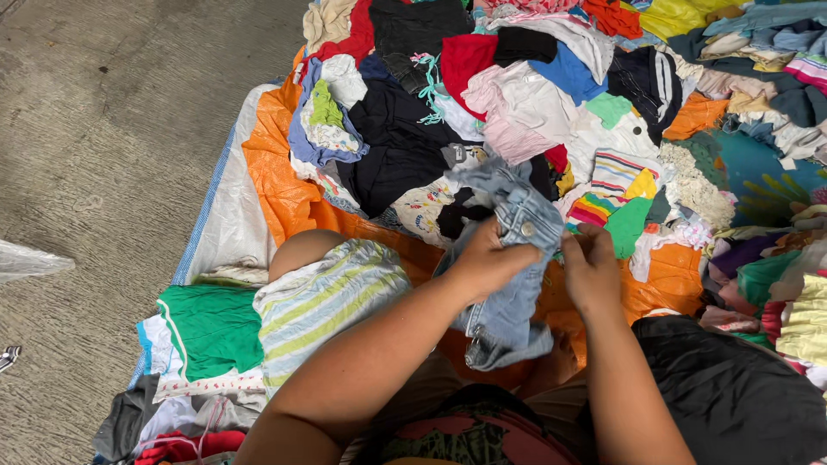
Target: The person sorts through a large pile of clothes on the floor, picking up and smoothing out individual items including shirts and shorts one by one.
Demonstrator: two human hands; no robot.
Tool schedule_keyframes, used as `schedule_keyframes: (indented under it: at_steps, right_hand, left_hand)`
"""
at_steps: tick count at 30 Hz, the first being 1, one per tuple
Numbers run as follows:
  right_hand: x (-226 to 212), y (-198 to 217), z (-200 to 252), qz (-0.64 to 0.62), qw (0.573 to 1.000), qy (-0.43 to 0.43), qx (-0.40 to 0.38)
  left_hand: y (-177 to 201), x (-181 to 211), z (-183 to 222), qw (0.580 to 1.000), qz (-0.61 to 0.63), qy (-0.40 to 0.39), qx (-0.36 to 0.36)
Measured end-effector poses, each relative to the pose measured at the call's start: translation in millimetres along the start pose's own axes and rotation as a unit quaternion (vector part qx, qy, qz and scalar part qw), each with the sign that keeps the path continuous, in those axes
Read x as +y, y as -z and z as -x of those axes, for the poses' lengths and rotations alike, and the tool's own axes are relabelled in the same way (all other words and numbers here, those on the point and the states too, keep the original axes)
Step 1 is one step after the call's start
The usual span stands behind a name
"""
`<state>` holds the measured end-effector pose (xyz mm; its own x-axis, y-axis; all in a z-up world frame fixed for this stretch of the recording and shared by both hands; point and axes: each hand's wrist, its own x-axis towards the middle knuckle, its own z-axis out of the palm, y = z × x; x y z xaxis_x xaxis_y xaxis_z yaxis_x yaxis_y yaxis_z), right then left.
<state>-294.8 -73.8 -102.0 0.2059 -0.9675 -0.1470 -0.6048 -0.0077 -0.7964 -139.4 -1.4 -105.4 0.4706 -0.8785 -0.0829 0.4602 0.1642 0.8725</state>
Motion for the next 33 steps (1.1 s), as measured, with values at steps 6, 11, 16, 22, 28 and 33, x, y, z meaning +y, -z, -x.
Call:
schedule_keyframes:
  at_steps: [6, 11, 16, 22, 28, 33]
  right_hand:
    - [-7, -16, -5, -0.253, 0.966, -0.028, -0.043]
    - [-14, -27, -3, -0.534, 0.839, -0.057, -0.089]
    - [6, -9, -19, -0.467, 0.874, 0.112, -0.067]
    - [9, -3, -17, 0.063, 0.992, 0.091, 0.052]
    - [27, 42, -35, 0.122, 0.973, 0.023, 0.197]
    - [-15, 70, -61, 0.102, 0.989, -0.102, 0.047]
  left_hand:
    - [29, 0, 4, 0.974, 0.134, 0.007, -0.184]
    - [97, 23, -9, 0.831, 0.042, 0.172, -0.527]
    - [43, 110, 6, 0.871, -0.185, 0.301, -0.341]
    - [42, 61, 4, 0.905, -0.413, 0.060, -0.082]
    - [85, 91, -20, 0.855, -0.508, -0.100, 0.030]
    - [98, 107, -24, 0.847, -0.511, -0.147, -0.017]
